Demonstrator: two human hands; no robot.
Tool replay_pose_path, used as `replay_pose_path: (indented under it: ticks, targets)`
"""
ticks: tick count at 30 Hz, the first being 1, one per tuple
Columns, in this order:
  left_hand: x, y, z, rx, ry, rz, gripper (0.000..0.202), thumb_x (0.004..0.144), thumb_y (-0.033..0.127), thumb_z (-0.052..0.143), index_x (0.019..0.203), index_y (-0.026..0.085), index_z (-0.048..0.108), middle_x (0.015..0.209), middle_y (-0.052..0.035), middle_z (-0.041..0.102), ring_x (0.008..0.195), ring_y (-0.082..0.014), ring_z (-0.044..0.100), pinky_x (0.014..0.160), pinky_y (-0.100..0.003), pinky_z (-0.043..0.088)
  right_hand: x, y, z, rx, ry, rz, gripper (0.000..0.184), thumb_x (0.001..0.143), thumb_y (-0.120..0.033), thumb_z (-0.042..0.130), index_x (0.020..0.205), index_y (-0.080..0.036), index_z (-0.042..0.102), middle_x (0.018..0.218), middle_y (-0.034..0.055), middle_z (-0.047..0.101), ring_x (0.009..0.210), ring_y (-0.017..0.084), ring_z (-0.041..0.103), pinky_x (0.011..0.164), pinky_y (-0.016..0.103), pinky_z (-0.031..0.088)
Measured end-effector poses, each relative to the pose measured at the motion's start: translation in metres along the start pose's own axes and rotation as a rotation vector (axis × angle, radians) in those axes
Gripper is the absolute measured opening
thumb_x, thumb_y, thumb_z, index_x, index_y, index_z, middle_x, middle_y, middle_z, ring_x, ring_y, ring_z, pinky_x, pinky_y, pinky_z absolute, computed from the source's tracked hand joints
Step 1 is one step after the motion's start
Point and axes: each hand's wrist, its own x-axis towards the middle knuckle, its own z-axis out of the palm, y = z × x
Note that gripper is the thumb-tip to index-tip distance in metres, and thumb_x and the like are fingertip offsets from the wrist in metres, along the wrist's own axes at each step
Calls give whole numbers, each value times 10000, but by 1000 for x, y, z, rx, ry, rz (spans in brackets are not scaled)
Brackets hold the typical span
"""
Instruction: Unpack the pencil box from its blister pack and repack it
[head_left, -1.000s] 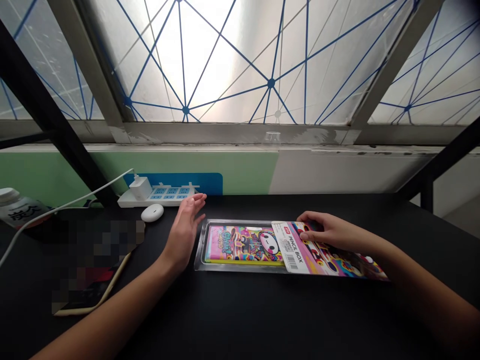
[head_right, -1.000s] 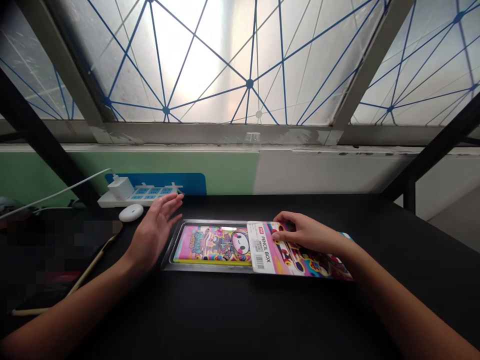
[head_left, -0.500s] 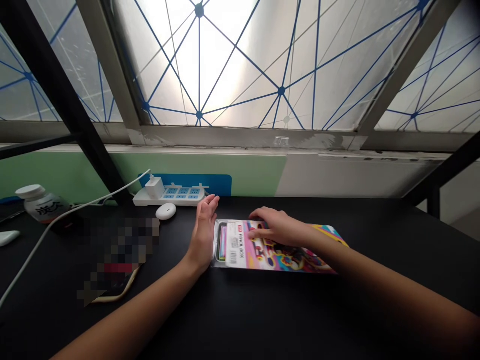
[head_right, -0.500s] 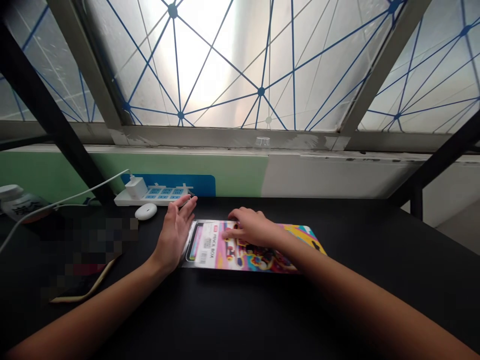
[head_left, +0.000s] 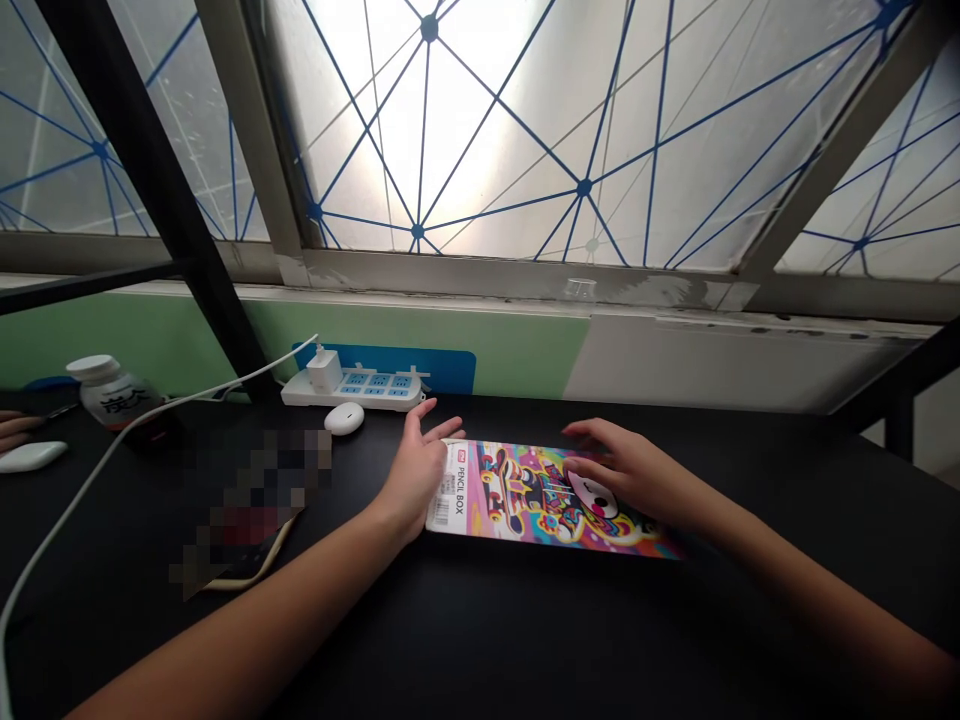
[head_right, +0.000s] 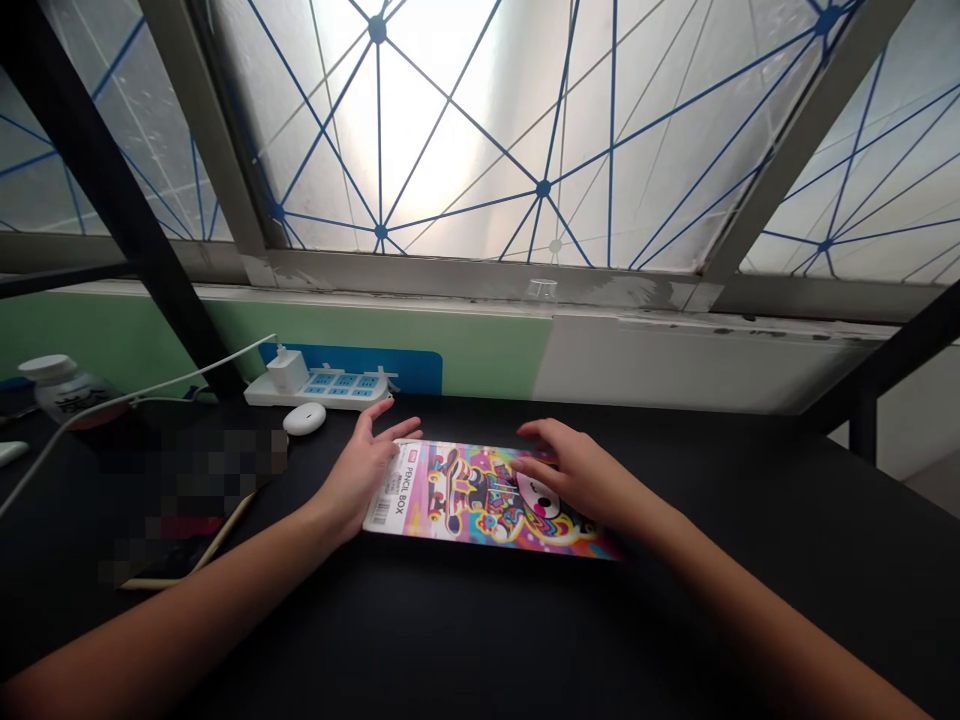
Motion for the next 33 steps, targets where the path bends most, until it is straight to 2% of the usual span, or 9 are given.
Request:
replay_pose_path:
  ticks: [4, 7, 12, 16, 19, 23, 27, 30, 33]
  targets:
    - [4, -2, 0, -73, 46, -21, 609, 869, 23, 539, 1386, 279, 343, 1238, -156, 683, 865, -255, 757, 610, -338, 611, -18, 28, -10, -2, -66, -2, 455, 902, -574, 559, 1191, -231, 635, 1167, 89, 704, 1030, 285, 674, 880, 412, 552]
    - [8, -6, -2, -58, 78, -8, 607, 880, 59, 596, 1389, 278, 348, 1195, -155, 708, 783, -243, 766, 593, -340, 616, -20, 26, -9, -14, -79, -32, 449, 906, -573, 565, 1197, -236, 629, 1165, 87, 696, 1022, 280, 664, 879, 413, 542]
    - [11, -8, -3, -15, 85, -27, 584, 875, 119, 656, 1360, 280, 375, 1222, -151, 704, 827, -264, 769, 579, -335, 616, -19, 17, -4, -21, -35, -46, 431, 908, -576, 574, 1153, -225, 627, 1097, 87, 678, 958, 254, 653, 827, 384, 538]
    - [11, -6, -2, 49, 128, -76, 470, 868, 225, 694, 1270, 263, 454, 1212, -133, 709, 682, -230, 755, 528, -335, 603, -20, 14, -3, -84, 41, -102, 389, 904, -545, 597, 1110, -219, 642, 1003, 82, 667, 928, 258, 636, 814, 398, 531]
    - [10, -7, -2, 93, 144, -60, 340, 867, 324, 692, 1157, 243, 535, 1074, -104, 744, 592, -200, 721, 507, -318, 584, -21, 15, -2, -133, 148, -158, 378, 900, -528, 618, 1117, -218, 629, 1000, 87, 657, 930, 263, 619, 821, 413, 525]
    - [8, -13, -5, 162, 128, 100, 291, 876, 496, 655, 932, 223, 572, 802, -28, 722, 591, -168, 688, 527, -250, 547, -21, 17, -2, -232, 341, -269, 396, 875, -549, 660, 1075, -213, 603, 983, 90, 647, 879, 258, 603, 801, 416, 511]
    - [-1, -10, -1, 169, 98, 304, 371, 906, 588, 583, 978, 224, 589, 835, -11, 697, 634, -146, 658, 538, -223, 528, -26, 8, -3, -299, 531, -388, 354, 872, -554, 665, 976, -229, 572, 943, 83, 656, 854, 253, 622, 783, 403, 506]
    - [-9, -3, 3, 116, 93, 422, 388, 949, 582, 516, 1002, 210, 614, 941, -37, 697, 711, -154, 656, 595, -237, 543, -34, -4, -3, -327, 610, -386, 270, 899, -493, 656, 935, -246, 553, 998, 92, 685, 901, 266, 646, 815, 421, 508]
    - [-12, 5, 1, 1, 11, 491, 341, 991, 445, 474, 764, 205, 561, 909, -32, 690, 809, -179, 665, 721, -280, 559, -41, -13, 0, -355, 585, -389, 147, 933, -370, 626, 901, -257, 539, 1132, 94, 697, 1047, 282, 653, 947, 470, 480]
